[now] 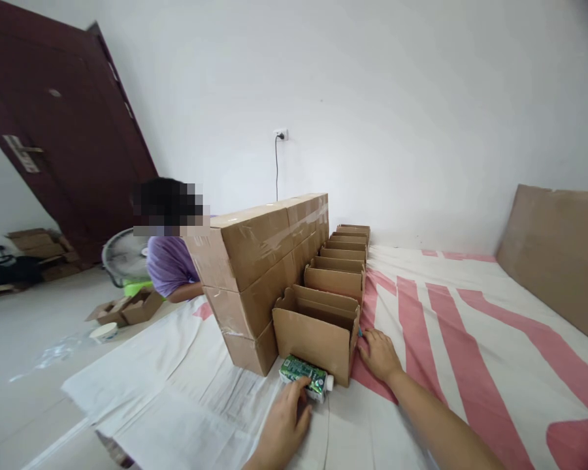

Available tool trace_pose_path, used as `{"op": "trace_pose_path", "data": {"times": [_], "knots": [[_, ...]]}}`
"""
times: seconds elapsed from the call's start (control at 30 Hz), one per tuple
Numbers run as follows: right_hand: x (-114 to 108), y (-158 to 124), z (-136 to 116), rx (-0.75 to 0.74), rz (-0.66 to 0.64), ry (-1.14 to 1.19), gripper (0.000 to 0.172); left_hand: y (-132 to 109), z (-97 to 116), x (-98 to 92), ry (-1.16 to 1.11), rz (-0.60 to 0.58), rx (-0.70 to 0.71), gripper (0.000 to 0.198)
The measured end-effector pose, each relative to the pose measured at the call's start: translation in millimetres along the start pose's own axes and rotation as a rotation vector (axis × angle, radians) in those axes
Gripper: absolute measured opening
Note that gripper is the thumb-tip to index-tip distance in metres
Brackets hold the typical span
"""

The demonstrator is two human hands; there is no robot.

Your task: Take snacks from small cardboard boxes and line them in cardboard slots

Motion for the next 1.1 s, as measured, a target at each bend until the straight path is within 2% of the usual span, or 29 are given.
{"op": "trace_pose_path", "data": {"times": [1.1], "knots": [[-1.7,0.3,-2.0,0.001,-0.018,-0.004,0.042,-0.1,2.4,-1.2,-0.008,-0.020,-0.011,0.041]]}}
Point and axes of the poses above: each hand's wrist, its own y-axis towards the middle knuckle, its own x-axis out of the palm, z = x × y, the point moved 5 cm from there along y, towards the middle knuckle, and after that the axes turned 7 degrees about y, right-handed, at the moved point
